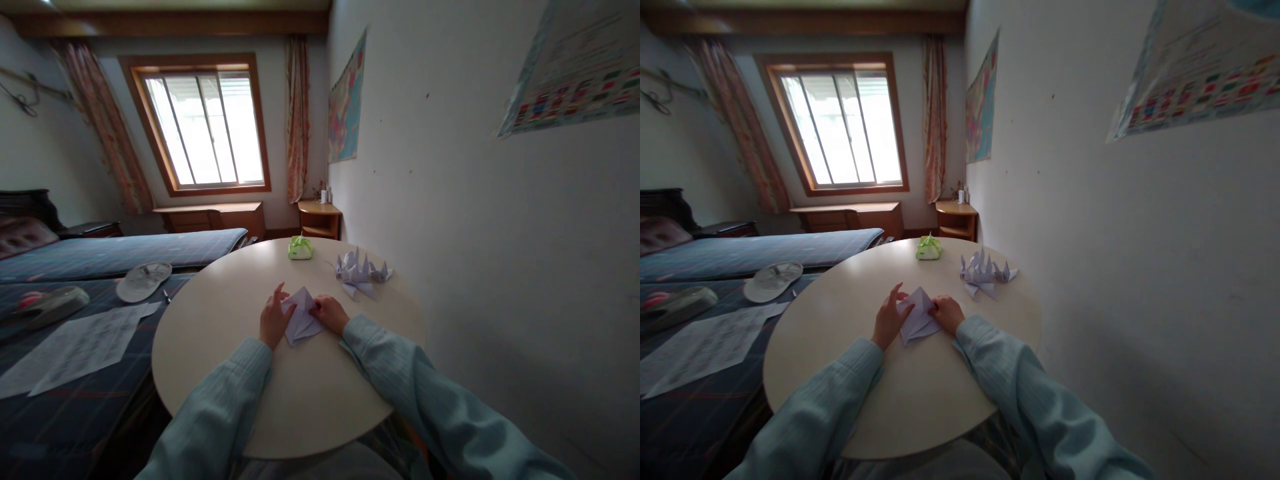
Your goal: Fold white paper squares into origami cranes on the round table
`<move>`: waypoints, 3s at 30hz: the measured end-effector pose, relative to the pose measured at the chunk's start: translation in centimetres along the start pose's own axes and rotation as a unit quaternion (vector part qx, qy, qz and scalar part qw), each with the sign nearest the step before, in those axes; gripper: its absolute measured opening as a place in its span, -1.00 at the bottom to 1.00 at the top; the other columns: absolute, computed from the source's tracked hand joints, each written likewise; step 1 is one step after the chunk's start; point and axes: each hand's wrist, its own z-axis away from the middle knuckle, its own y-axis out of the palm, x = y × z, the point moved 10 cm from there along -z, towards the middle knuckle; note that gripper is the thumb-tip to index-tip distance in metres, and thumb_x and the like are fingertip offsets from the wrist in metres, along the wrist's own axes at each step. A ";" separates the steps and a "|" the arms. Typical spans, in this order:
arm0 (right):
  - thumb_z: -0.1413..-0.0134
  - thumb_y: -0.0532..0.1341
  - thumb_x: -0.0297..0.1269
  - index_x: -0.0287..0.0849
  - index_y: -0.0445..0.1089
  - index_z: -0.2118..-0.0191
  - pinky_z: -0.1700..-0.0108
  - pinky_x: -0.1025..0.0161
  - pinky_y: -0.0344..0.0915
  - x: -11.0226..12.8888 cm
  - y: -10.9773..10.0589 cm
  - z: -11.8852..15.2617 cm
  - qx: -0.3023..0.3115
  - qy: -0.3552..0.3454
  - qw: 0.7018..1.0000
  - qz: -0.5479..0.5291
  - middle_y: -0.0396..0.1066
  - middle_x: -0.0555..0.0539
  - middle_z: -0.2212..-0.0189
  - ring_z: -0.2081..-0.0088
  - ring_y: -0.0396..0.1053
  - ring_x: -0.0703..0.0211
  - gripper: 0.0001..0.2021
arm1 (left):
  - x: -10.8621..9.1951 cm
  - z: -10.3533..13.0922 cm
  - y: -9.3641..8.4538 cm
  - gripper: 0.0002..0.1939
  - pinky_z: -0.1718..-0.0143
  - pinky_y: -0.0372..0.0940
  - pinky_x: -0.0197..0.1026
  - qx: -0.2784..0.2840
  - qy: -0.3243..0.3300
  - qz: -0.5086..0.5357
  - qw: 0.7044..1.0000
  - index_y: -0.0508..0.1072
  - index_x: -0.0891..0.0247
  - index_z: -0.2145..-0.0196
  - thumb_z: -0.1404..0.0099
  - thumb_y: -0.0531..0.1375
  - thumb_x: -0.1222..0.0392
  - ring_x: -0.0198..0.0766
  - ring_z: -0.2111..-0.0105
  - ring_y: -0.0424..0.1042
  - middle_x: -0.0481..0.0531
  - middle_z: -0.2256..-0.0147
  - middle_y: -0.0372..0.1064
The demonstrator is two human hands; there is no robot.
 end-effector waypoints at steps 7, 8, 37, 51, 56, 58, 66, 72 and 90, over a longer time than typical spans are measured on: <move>0.08 0.10 -0.25 -0.24 0.36 0.47 0.41 0.38 -0.01 -0.3 -0.2 0.1 0.002 0.023 1.000 0.020 0.38 -0.07 0.46 0.40 0.25 0.28 -0.83 | 3.0 0.3 1.4 -0.41 0.17 0.19 -0.15 0.050 -0.065 -0.053 0.995 0.06 0.28 0.00 -0.02 0.17 0.16 -0.20 0.20 0.28 0.09 0.23 0.30; 0.07 0.09 -0.24 -0.24 0.36 0.46 0.42 0.38 -0.02 -0.4 -0.2 0.2 0.005 0.030 0.999 0.018 0.39 -0.07 0.46 0.41 0.25 0.28 -0.82 | 2.6 0.3 1.1 -0.43 0.15 0.18 -0.13 0.038 -0.052 -0.061 0.996 0.08 0.30 0.01 -0.02 0.16 0.17 -0.19 0.19 0.27 0.10 0.22 0.29; 0.04 0.01 -0.33 -0.21 0.33 0.26 0.39 0.36 0.05 -2.4 -1.2 0.6 -0.012 0.135 0.990 0.030 0.41 -0.15 0.31 0.29 0.34 0.18 -0.77 | 2.0 0.4 1.5 -0.75 0.29 0.15 -0.25 0.092 -0.055 -0.129 0.986 0.32 0.24 0.22 -0.11 0.06 0.18 -0.26 0.31 0.30 0.02 0.34 0.36; 0.12 0.05 -0.31 -0.24 0.36 0.35 0.44 0.37 0.02 -1.7 -0.4 0.3 0.001 0.091 0.996 0.004 0.42 -0.12 0.40 0.40 0.31 0.23 -0.79 | 1.8 0.3 1.7 -0.87 0.38 0.14 -0.32 0.115 -0.055 -0.115 0.985 0.37 0.24 0.38 -0.10 0.06 0.28 -0.33 0.37 0.31 -0.02 0.38 0.33; 0.10 0.04 -0.31 -0.23 0.36 0.35 0.43 0.37 0.02 -1.6 -0.5 0.4 -0.002 0.087 0.996 0.009 0.42 -0.11 0.41 0.39 0.31 0.23 -0.80 | 1.4 0.4 1.8 -0.84 0.40 0.15 -0.34 0.125 -0.042 -0.098 0.986 0.41 0.21 0.41 -0.10 0.04 0.31 -0.37 0.42 0.31 -0.03 0.40 0.32; 0.09 0.04 -0.32 -0.22 0.35 0.33 0.42 0.37 0.02 -1.7 -0.6 0.4 -0.005 0.095 0.995 0.015 0.42 -0.11 0.39 0.37 0.32 0.22 -0.79 | 1.0 0.5 2.0 -0.82 0.40 0.16 -0.35 0.136 -0.029 -0.084 0.987 0.42 0.21 0.41 -0.11 0.03 0.32 -0.38 0.44 0.31 -0.03 0.40 0.33; 0.01 0.00 -0.31 -0.19 0.28 0.21 0.39 0.34 0.04 -2.9 -1.5 0.7 -0.031 0.143 0.989 0.033 0.40 -0.13 0.31 0.28 0.33 0.17 -0.77 | -0.8 1.0 2.9 -0.78 0.33 0.17 -0.34 0.168 0.041 -0.048 0.984 0.46 0.20 0.38 -0.14 0.01 0.28 -0.37 0.39 0.30 0.00 0.37 0.33; -0.01 0.01 -0.25 -0.22 0.18 0.19 0.39 0.33 0.05 -4.0 -1.5 0.9 -0.029 0.184 0.982 0.023 0.38 -0.15 0.31 0.28 0.33 0.17 -0.76 | -1.1 1.2 3.2 -0.75 0.31 0.18 -0.32 0.182 0.039 -0.028 0.982 0.47 0.20 0.35 -0.15 0.00 0.22 -0.36 0.39 0.29 0.02 0.36 0.33; 0.12 0.09 -0.35 -0.21 0.28 0.36 0.31 0.36 0.08 -3.1 -1.2 0.1 -0.063 0.106 0.992 -0.027 0.35 -0.06 0.38 0.31 0.26 0.24 -0.88 | -2.5 1.7 4.1 -0.77 0.40 0.18 -0.33 0.204 0.073 0.019 0.976 0.41 0.24 0.33 -0.13 0.00 0.22 -0.38 0.46 0.27 0.00 0.42 0.33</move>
